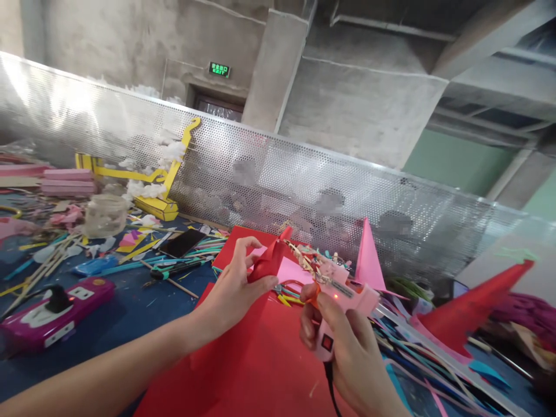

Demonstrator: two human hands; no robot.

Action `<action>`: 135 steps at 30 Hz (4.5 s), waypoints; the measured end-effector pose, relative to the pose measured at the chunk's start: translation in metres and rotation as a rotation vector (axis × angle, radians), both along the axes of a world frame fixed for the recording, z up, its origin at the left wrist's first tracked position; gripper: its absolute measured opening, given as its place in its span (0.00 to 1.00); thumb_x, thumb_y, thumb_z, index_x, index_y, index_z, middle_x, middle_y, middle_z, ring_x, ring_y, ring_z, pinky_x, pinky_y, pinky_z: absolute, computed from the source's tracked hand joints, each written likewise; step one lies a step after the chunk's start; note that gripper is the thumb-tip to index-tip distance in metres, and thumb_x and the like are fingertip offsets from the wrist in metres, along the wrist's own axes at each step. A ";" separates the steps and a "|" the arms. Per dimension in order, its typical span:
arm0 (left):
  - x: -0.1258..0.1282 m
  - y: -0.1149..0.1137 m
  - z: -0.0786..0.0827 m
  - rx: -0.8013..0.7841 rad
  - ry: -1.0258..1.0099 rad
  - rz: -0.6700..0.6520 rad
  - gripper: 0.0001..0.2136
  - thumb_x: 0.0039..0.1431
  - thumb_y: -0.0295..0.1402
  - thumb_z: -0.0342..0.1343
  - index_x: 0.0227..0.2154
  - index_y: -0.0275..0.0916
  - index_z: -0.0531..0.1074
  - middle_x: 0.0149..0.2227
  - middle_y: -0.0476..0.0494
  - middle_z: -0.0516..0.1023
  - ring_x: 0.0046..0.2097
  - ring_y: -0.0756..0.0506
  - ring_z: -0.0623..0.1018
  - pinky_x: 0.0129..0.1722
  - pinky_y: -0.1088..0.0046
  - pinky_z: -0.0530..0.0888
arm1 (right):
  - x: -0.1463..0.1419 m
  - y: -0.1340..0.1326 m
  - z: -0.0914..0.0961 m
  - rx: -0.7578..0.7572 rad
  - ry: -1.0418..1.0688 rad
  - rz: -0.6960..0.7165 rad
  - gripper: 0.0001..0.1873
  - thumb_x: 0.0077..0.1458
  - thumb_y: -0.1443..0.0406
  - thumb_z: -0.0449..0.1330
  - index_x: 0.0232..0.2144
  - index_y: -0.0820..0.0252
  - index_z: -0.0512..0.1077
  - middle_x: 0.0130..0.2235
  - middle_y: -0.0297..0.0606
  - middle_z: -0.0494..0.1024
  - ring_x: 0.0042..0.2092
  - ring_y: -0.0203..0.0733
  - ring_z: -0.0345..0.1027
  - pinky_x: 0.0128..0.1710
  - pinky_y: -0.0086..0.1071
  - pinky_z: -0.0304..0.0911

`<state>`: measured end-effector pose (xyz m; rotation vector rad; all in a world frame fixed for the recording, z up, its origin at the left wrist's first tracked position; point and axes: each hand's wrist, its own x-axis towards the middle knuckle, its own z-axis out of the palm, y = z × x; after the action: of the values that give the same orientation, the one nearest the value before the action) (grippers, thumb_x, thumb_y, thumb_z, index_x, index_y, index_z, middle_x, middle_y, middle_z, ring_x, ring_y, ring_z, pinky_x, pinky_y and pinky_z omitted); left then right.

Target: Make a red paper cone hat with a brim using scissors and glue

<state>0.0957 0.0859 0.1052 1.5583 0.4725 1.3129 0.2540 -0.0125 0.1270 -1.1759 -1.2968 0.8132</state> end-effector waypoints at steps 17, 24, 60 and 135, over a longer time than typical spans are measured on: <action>-0.003 -0.003 0.006 0.099 0.120 0.061 0.20 0.55 0.30 0.60 0.50 0.44 0.61 0.48 0.43 0.74 0.44 0.45 0.77 0.45 0.65 0.73 | -0.007 0.002 0.005 0.064 -0.131 -0.027 0.23 0.57 0.45 0.55 0.27 0.57 0.67 0.18 0.32 0.67 0.20 0.34 0.58 0.19 0.29 0.51; -0.002 -0.003 0.004 0.069 0.121 0.060 0.21 0.55 0.31 0.60 0.50 0.44 0.61 0.49 0.42 0.73 0.44 0.44 0.76 0.44 0.65 0.73 | -0.004 0.001 0.007 0.065 -0.184 -0.017 0.22 0.57 0.46 0.55 0.26 0.57 0.65 0.18 0.31 0.66 0.20 0.35 0.58 0.20 0.31 0.54; -0.001 -0.002 0.005 -0.094 -0.008 -0.087 0.20 0.54 0.34 0.63 0.46 0.41 0.61 0.41 0.43 0.74 0.39 0.46 0.76 0.37 0.70 0.73 | -0.005 0.008 0.004 -0.047 0.198 0.018 0.21 0.54 0.47 0.59 0.30 0.59 0.70 0.19 0.31 0.67 0.20 0.32 0.59 0.19 0.27 0.50; 0.000 -0.003 0.004 -0.079 0.012 -0.089 0.22 0.53 0.33 0.63 0.48 0.40 0.61 0.43 0.39 0.76 0.41 0.43 0.77 0.41 0.65 0.74 | -0.004 0.006 0.005 0.004 -0.205 -0.121 0.29 0.56 0.40 0.52 0.23 0.60 0.66 0.22 0.32 0.65 0.21 0.34 0.63 0.20 0.29 0.54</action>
<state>0.0956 0.0831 0.1094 1.5059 0.4519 1.2036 0.2497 -0.0069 0.1320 -1.3483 -1.3776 0.6139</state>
